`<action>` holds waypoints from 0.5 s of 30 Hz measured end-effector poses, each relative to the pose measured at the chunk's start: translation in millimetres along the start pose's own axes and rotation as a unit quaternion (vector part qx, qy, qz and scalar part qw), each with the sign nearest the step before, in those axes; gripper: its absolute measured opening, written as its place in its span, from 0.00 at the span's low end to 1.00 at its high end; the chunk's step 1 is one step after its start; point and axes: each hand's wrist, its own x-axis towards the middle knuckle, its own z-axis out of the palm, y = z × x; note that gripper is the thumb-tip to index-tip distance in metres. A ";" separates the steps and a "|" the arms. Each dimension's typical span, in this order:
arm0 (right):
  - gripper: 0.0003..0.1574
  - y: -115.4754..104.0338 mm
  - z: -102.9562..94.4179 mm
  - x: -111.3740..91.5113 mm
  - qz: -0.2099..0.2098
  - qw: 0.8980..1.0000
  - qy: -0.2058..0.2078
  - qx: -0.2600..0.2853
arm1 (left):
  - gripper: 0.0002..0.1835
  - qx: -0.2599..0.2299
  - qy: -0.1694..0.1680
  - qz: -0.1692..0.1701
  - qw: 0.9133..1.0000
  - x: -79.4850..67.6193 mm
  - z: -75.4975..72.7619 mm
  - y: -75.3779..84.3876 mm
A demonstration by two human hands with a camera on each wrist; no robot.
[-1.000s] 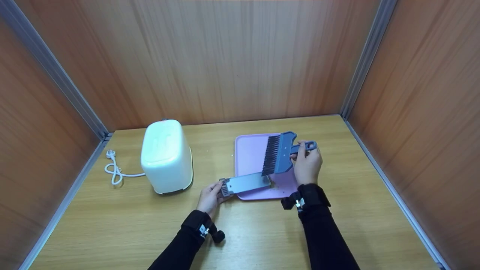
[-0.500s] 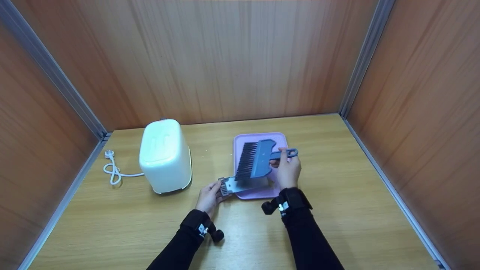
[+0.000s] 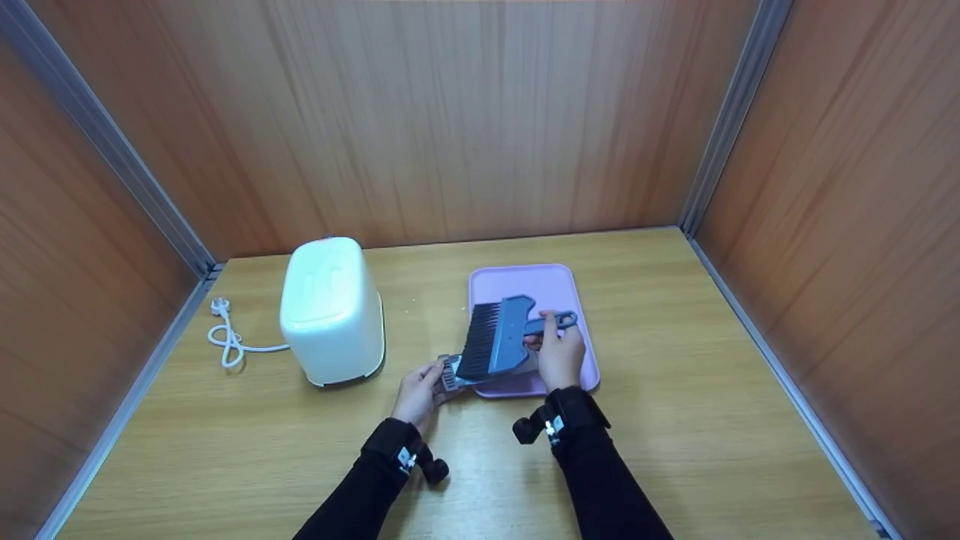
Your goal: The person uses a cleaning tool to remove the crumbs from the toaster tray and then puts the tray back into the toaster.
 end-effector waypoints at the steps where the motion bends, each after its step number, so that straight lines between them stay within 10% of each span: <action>1: 0.23 -0.4 -2.3 0.2 -0.002 1.000 0.001 -0.004 | 0.22 0.003 -0.002 0.001 1.000 0.4 -0.1 0.3; 15: 0.23 -7.2 -42.7 11.9 -0.057 0.993 0.029 -0.097 | 0.22 -0.018 -0.009 -0.003 1.000 2.2 -0.9 -1.6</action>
